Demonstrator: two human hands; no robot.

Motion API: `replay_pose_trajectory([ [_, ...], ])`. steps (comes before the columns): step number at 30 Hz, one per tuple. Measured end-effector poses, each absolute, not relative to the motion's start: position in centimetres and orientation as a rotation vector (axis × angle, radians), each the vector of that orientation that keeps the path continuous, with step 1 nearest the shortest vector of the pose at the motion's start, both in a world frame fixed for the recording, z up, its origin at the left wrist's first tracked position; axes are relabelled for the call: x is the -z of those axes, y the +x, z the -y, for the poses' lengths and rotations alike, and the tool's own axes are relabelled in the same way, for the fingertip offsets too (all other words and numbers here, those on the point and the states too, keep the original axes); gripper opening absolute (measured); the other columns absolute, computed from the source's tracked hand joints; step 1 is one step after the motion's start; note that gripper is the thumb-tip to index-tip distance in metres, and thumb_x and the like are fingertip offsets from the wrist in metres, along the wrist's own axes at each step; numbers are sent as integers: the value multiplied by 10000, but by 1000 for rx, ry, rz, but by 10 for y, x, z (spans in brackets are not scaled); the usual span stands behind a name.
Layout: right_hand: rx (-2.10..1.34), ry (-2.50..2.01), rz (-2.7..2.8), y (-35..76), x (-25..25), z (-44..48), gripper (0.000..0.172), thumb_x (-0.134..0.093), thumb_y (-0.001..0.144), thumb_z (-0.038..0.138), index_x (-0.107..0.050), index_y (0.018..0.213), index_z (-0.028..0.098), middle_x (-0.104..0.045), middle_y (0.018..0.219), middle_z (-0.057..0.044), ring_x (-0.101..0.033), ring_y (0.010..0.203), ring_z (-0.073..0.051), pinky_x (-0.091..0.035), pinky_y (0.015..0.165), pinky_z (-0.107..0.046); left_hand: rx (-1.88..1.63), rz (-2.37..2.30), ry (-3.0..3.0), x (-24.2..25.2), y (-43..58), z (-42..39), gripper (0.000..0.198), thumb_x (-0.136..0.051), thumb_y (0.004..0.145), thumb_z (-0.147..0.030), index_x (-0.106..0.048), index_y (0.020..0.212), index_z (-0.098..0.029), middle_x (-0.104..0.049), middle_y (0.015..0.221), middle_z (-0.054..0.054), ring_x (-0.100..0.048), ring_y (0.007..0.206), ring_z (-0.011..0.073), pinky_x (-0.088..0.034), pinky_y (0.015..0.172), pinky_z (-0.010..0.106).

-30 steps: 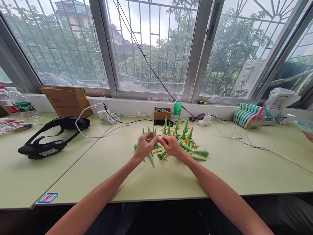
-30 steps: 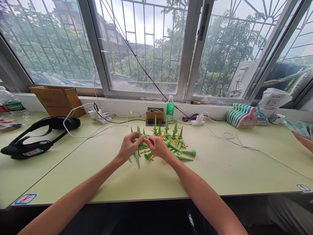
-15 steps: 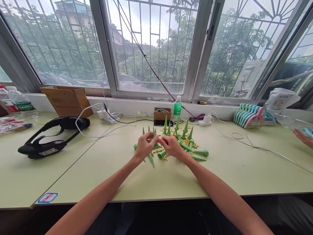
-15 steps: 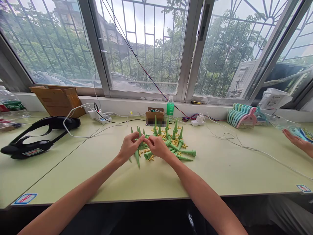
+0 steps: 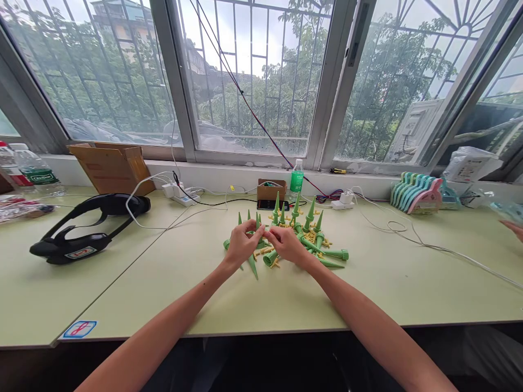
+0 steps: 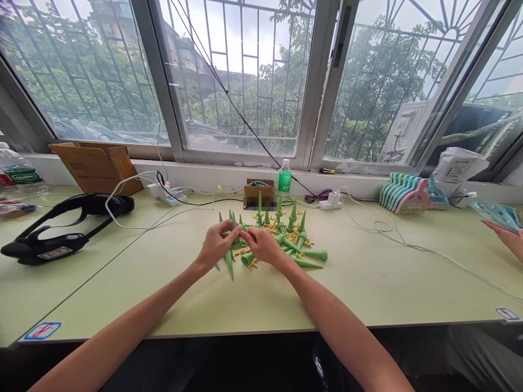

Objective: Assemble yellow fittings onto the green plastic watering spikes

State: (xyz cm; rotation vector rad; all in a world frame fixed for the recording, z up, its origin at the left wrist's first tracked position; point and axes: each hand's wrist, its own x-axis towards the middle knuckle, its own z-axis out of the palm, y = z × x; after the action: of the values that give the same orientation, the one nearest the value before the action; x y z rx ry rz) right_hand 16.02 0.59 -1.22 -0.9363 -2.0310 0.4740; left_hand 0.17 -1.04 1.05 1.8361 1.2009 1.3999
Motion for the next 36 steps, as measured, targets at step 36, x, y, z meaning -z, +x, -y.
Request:
replay_pose_trajectory([
  [36, -484, -918, 2066, 159, 13, -5, 383, -371, 940, 413, -349, 631, 189, -367, 546, 41, -293, 514, -88, -231, 510, -237, -1383, -1247, 1892, -14, 3, 15, 288, -542, 812, -418, -571, 681, -164, -581, 667, -4, -448, 498, 81, -345, 460, 212],
])
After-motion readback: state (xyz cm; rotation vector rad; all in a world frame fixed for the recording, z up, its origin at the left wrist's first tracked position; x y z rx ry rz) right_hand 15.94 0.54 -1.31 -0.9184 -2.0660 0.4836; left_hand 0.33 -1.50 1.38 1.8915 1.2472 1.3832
